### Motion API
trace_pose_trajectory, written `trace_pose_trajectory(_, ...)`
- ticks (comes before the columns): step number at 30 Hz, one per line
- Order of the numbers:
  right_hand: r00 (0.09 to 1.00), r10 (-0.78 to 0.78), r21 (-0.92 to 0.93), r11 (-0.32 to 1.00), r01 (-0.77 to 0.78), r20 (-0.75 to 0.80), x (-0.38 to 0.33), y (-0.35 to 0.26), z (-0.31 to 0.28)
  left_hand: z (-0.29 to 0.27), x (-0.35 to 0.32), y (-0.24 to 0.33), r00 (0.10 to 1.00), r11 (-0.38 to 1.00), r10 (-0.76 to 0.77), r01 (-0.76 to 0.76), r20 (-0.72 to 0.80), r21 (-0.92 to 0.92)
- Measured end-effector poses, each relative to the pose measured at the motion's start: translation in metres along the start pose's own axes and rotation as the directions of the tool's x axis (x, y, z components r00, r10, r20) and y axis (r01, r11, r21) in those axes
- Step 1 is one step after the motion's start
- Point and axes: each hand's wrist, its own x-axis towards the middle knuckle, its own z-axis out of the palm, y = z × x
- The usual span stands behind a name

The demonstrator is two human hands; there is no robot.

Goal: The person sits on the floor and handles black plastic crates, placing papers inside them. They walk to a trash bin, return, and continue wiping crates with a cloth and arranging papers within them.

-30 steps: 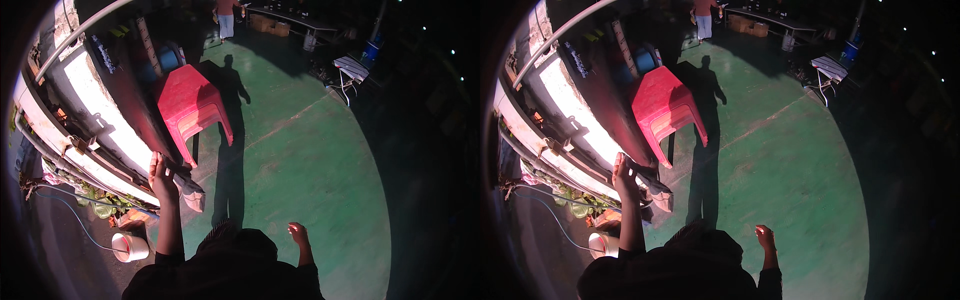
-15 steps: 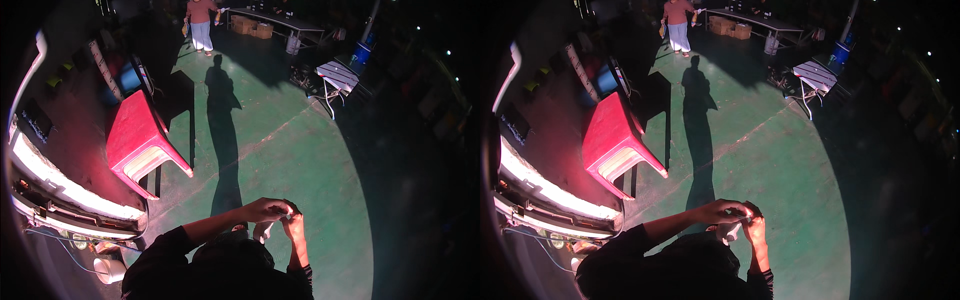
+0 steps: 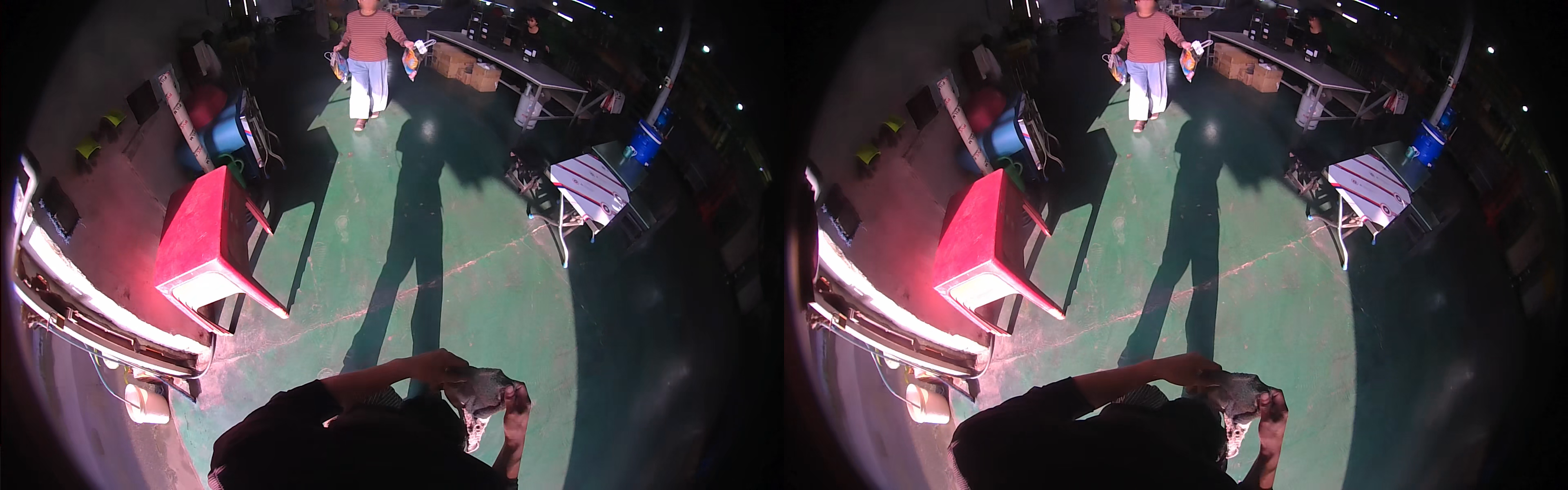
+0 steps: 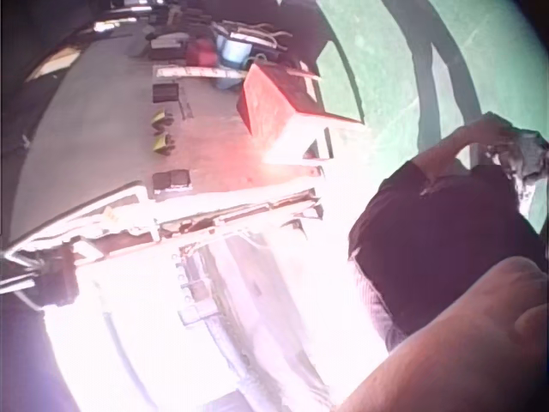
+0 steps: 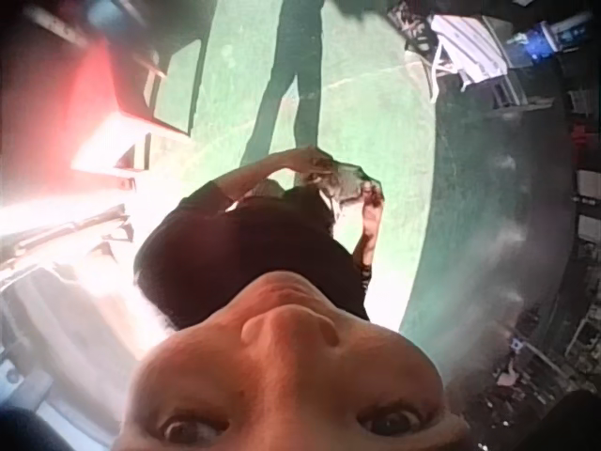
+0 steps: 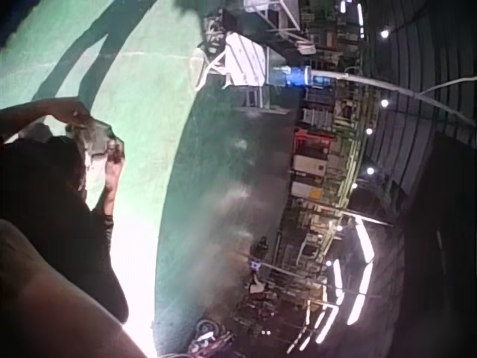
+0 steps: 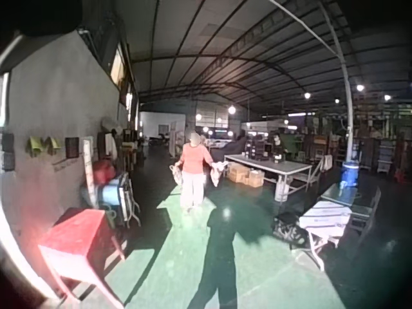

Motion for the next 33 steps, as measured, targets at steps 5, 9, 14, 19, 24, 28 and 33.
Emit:
trace_pose_trajectory(5, 0.706, 0.085, 0.008, 0.992, -0.127, 0.703, 0.164, -0.003, 0.004, -0.047, 0.077, 0.048, 0.978, 0.965, 0.028, -0.081, -0.209, -0.248)
trace_pose_trajectory(9, 0.826, -0.038, -0.430, 0.840, 0.332, 0.563, 0.273, 0.045, 0.013, -0.108, 0.131, 0.046, 0.856, 0.813, 0.187, -0.410, -0.481, -0.413)
trace_pose_trajectory(14, 0.913, 0.117, -0.368, 0.929, 0.039, 0.392, 0.402, 0.013, 0.012, -0.224, 0.165, 0.007, 0.679, 0.670, -0.164, -0.456, -0.716, -0.586)
trace_pose_trajectory(19, 0.867, 0.245, 0.093, 0.945, -0.314, 0.433, 0.505, -0.029, 0.019, -0.295, 0.221, -0.042, 0.617, 0.721, -0.303, -0.349, -0.726, -0.598)
trace_pose_trajectory(24, 0.846, 0.069, 0.258, 0.937, -0.237, 0.529, 0.579, -0.053, 0.048, -0.336, 0.274, -0.083, 0.614, 0.597, -0.463, -0.317, -0.639, -0.737)
trace_pose_trajectory(28, 0.748, 0.098, -0.016, 0.993, -0.116, 0.656, 0.621, -0.069, 0.076, -0.354, 0.309, -0.056, 0.763, 0.227, -0.428, -0.428, -0.484, -0.875)
trace_pose_trajectory(33, 0.300, 0.068, -0.056, 0.997, -0.049, 0.951, 0.657, -0.059, 0.106, -0.346, 0.349, -0.098, 0.452, 0.288, -0.440, -0.748, -0.776, -0.599)
